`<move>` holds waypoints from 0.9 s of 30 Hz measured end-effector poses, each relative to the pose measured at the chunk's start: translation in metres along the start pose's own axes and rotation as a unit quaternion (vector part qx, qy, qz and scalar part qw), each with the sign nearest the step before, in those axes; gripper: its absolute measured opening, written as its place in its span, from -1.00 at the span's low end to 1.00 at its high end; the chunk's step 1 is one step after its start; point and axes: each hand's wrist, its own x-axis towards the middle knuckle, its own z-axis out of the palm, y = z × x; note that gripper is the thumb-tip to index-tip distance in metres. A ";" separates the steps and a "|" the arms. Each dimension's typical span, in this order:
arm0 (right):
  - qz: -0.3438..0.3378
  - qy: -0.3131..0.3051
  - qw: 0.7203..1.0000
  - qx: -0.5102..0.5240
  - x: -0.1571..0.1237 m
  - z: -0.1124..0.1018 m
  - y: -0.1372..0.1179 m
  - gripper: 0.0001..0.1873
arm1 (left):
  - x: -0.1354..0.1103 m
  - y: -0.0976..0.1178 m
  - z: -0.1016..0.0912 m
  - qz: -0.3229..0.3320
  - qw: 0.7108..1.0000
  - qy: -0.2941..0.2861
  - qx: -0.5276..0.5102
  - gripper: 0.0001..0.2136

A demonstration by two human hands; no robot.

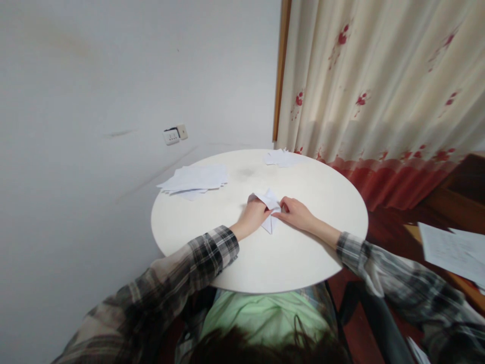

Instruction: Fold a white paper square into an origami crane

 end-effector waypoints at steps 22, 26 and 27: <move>0.028 -0.011 0.999 -0.045 0.010 0.005 0.001 -0.68 | 0.001 0.004 0.000 -0.082 0.995 0.042 -0.045 -0.80; 0.028 -0.014 0.999 -0.043 0.010 0.005 0.000 -0.69 | 0.004 0.005 0.002 -0.135 0.986 0.054 -0.081 -0.82; 0.027 -0.013 0.999 -0.042 0.010 0.005 0.000 -0.70 | 0.005 0.005 0.002 -0.145 0.983 0.060 -0.100 -0.82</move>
